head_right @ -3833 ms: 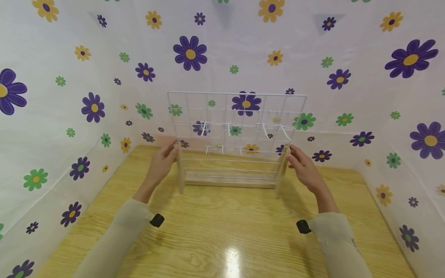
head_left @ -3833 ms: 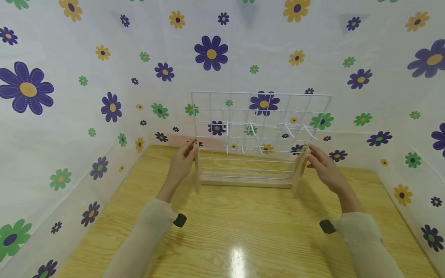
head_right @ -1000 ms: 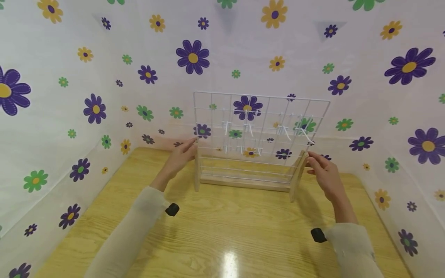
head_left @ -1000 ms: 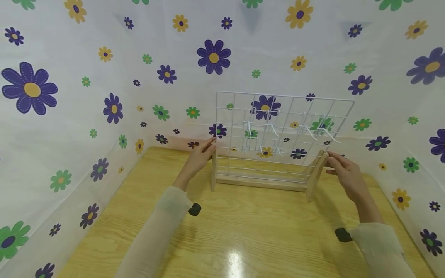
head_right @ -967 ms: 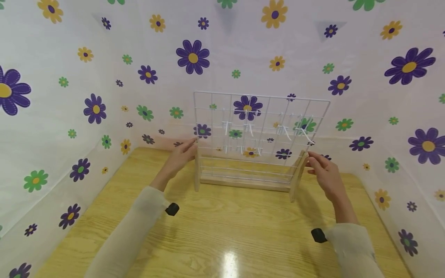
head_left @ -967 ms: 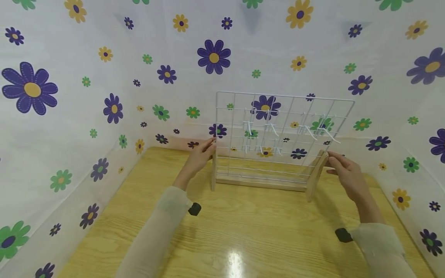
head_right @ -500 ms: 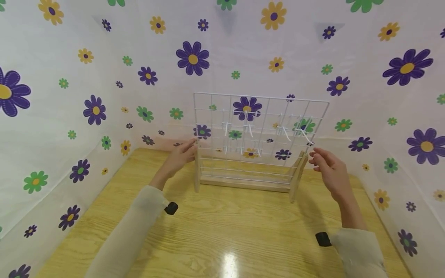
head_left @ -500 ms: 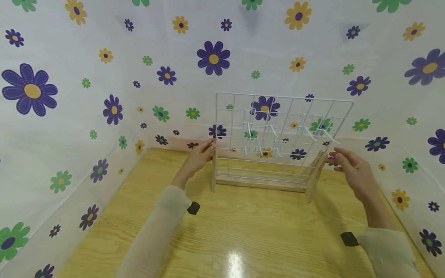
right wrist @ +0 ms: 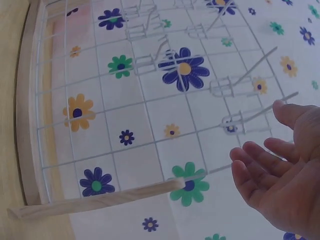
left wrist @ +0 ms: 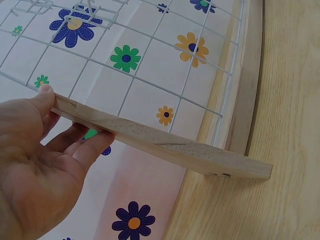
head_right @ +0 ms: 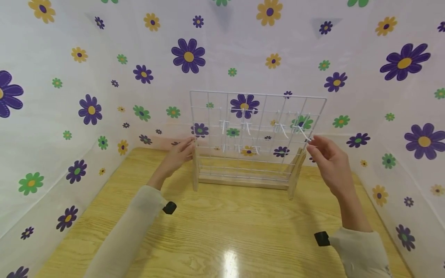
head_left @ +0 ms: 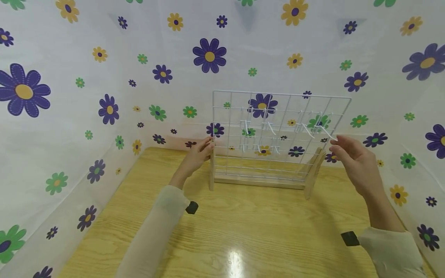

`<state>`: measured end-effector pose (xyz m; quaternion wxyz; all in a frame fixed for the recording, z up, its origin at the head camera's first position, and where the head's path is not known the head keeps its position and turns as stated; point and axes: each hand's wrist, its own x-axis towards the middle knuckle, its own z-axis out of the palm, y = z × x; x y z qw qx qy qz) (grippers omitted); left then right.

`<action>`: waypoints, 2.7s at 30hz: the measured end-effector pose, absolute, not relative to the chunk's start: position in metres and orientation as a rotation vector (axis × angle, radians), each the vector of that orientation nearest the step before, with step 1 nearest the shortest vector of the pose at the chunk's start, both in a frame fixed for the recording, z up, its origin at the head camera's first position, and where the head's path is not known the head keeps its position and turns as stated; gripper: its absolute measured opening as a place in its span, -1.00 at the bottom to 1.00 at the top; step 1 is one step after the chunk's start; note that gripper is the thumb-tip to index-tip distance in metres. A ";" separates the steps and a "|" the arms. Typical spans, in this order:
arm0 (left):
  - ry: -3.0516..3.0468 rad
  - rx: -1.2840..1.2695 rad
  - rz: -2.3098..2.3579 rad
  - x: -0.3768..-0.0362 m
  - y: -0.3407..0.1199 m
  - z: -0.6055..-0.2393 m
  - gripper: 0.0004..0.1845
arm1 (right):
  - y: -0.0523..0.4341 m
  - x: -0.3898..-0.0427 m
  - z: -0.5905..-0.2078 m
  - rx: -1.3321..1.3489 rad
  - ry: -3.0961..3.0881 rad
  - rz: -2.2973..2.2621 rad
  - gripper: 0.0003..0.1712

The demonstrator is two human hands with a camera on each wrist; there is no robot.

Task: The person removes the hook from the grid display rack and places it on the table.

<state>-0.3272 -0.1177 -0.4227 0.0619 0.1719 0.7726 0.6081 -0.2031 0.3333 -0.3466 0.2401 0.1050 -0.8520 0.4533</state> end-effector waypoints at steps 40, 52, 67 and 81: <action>2.344 0.475 1.846 -0.324 -0.116 -0.422 -0.37 | 0.283 -0.196 -0.323 0.105 -2.054 1.019 -0.77; 2.347 0.463 1.840 -0.322 -0.116 -0.421 -0.40 | 0.280 -0.197 -0.323 0.091 -2.009 0.977 -0.81; 2.403 0.481 1.795 -0.324 -0.115 -0.423 -0.39 | 0.286 -0.201 -0.320 0.119 -1.963 0.860 -0.82; 2.439 0.492 1.766 -0.325 -0.115 -0.423 -0.39 | 0.285 -0.201 -0.307 0.121 -1.916 0.844 -0.85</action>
